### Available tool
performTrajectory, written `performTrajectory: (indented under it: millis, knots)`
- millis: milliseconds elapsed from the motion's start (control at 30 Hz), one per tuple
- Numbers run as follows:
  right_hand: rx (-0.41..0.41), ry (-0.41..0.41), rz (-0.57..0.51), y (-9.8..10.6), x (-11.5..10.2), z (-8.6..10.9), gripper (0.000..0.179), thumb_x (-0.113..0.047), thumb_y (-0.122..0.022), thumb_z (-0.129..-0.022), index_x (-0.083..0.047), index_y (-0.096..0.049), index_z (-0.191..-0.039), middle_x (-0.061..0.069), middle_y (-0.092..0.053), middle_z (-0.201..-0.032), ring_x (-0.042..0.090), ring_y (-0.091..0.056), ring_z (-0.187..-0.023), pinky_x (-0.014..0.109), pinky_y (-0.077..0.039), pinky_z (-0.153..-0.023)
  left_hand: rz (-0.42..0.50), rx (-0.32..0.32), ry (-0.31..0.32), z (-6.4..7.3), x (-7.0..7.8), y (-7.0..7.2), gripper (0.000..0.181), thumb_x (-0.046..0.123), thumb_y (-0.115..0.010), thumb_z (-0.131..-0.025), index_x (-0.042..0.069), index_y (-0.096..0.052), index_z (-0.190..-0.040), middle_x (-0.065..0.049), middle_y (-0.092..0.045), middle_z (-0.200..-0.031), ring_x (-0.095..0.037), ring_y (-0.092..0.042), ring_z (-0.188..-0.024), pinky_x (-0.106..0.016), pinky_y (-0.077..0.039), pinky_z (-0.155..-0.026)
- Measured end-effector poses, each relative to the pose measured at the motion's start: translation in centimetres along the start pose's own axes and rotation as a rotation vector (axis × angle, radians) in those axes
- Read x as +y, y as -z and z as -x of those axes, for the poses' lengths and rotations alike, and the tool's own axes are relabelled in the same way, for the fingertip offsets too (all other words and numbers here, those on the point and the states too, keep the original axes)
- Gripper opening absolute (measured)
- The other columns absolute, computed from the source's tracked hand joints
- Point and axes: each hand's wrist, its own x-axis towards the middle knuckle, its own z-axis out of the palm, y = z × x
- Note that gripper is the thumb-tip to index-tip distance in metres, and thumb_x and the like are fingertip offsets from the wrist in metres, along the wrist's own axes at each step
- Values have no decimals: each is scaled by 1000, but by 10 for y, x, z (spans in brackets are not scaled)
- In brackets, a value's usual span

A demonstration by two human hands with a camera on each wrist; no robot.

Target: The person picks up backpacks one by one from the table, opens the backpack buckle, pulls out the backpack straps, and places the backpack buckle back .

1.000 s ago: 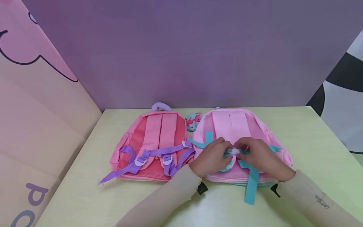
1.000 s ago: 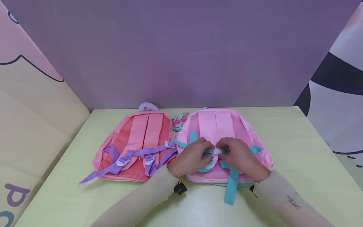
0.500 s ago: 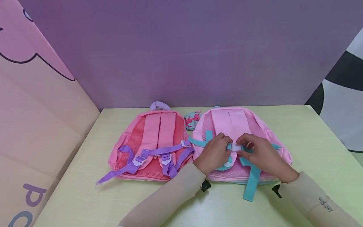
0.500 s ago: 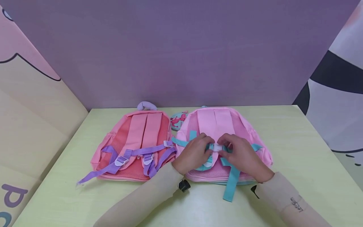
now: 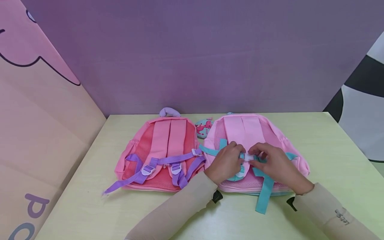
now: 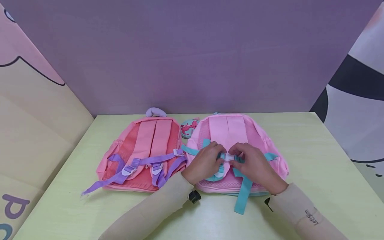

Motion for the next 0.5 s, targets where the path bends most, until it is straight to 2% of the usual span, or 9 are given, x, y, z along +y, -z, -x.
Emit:
performTrajectory:
  millis: [500]
  knots:
    - [21,7,-20,-1,1,0,29,-8,-83,-71,-17,-65,-90,-9,-61,-82,10,-57,-74,29,-50,-66,28,-12,13,0,1,1,24,15,-70,-86,9,-65,-109,2,-55,-94,-5,-48,-78,-12,-40,-68]
